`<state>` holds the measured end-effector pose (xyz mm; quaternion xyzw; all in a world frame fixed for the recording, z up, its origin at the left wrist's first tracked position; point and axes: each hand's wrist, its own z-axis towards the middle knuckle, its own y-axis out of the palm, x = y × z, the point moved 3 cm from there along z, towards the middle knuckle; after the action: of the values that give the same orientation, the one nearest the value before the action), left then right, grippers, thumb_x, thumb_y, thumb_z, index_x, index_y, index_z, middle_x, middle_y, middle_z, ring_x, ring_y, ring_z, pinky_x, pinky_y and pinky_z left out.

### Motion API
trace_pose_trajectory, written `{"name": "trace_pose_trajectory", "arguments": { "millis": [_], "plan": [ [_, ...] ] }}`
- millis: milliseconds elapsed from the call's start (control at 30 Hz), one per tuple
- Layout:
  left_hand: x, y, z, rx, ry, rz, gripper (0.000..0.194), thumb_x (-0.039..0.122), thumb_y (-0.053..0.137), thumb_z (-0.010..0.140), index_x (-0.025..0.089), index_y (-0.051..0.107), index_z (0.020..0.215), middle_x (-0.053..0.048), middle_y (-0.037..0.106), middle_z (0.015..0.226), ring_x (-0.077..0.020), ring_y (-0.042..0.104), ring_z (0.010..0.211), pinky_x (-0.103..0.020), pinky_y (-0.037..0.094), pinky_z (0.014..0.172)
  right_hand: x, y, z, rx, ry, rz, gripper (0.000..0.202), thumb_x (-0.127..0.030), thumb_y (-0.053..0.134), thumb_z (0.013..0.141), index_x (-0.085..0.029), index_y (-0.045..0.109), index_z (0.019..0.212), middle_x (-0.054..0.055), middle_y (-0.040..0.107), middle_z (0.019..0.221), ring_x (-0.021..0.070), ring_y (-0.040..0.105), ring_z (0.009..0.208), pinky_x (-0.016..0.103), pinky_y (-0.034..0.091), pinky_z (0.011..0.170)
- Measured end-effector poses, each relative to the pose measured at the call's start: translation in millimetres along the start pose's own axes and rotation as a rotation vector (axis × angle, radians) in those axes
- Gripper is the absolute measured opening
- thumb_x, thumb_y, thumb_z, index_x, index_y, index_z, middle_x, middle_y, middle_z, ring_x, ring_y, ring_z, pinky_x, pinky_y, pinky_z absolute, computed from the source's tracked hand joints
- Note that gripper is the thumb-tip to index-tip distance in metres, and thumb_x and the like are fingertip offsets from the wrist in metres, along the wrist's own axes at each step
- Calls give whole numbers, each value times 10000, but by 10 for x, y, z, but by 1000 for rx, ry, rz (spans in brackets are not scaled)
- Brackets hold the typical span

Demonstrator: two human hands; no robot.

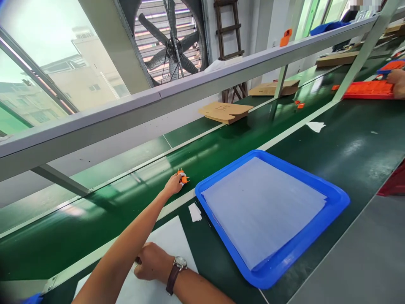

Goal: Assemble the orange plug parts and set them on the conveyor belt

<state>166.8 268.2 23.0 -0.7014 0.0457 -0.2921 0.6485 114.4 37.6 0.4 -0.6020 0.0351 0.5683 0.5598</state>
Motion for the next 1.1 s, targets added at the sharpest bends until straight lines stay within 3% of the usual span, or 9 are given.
{"name": "trace_pose_trajectory", "arguments": {
  "millis": [133,300,400,500,667,767,833,967,1100],
  "plan": [
    [114,-201,-391,-5,35,4,333,193,546,917,153,625,1238,-149,634,1101,-273,588,1059,-407,461,945,-58,67,6,-11,-90,-247,73,-205,553,817,-181,567,750,7,630,788,126,513,624,219,354,522],
    [223,-476,-1363,-91,119,-17,473,135,516,848,251,627,1293,-78,656,1049,-251,584,1012,-365,455,929,-238,290,-69,-13,-47,-358,93,-69,582,771,-115,621,842,123,650,913,225,615,764,279,437,554],
    [176,-446,-1962,-190,118,-69,540,78,530,771,301,668,1243,-59,664,1098,-252,595,1053,-340,460,933,-377,427,-147,-29,-75,-416,136,-20,562,784,-72,636,885,191,662,964,301,634,881,354,492,648],
    [81,-327,-2341,-213,80,-111,609,27,528,701,314,690,1212,-61,654,1176,-256,607,1082,-336,464,955,-428,521,-206,-82,-135,-434,132,-23,598,760,-80,655,865,165,696,878,306,645,859,402,505,712],
    [-138,-268,-2530,-114,-112,-226,704,18,524,642,275,635,1288,-75,687,1090,-245,633,944,-349,507,881,-345,555,-207,-117,-144,-416,121,-43,563,774,-97,667,807,109,682,734,249,629,690,355,476,617],
    [-247,-392,-2656,-31,-161,-267,720,-7,496,624,256,627,1282,-68,698,1079,-223,642,918,-348,521,872,-316,556,-181,-110,-140,-396,112,-59,571,763,-87,675,794,159,686,806,277,628,787,369,481,655],
    [-282,-540,-2827,92,-154,-327,717,2,508,661,270,598,1319,-61,674,1162,-216,637,986,-361,513,926,-312,553,-175,-85,-134,-364,105,-61,579,752,-84,674,789,203,678,912,303,614,885,386,491,695],
    [-253,-770,-3320,305,-113,-505,418,123,561,836,279,676,1206,-63,613,1209,-230,602,1092,-382,512,957,-296,507,-196,-4,-97,-219,163,-18,550,715,-109,659,794,190,647,992,296,588,948,403,516,761],
    [-266,-662,-3729,356,-196,-736,276,180,559,892,244,709,1114,-75,572,1205,-177,642,889,-345,588,788,-252,397,-191,93,-25,41,291,-33,469,791,-150,640,995,112,629,1007,220,619,878,362,555,766]
  ]
}}
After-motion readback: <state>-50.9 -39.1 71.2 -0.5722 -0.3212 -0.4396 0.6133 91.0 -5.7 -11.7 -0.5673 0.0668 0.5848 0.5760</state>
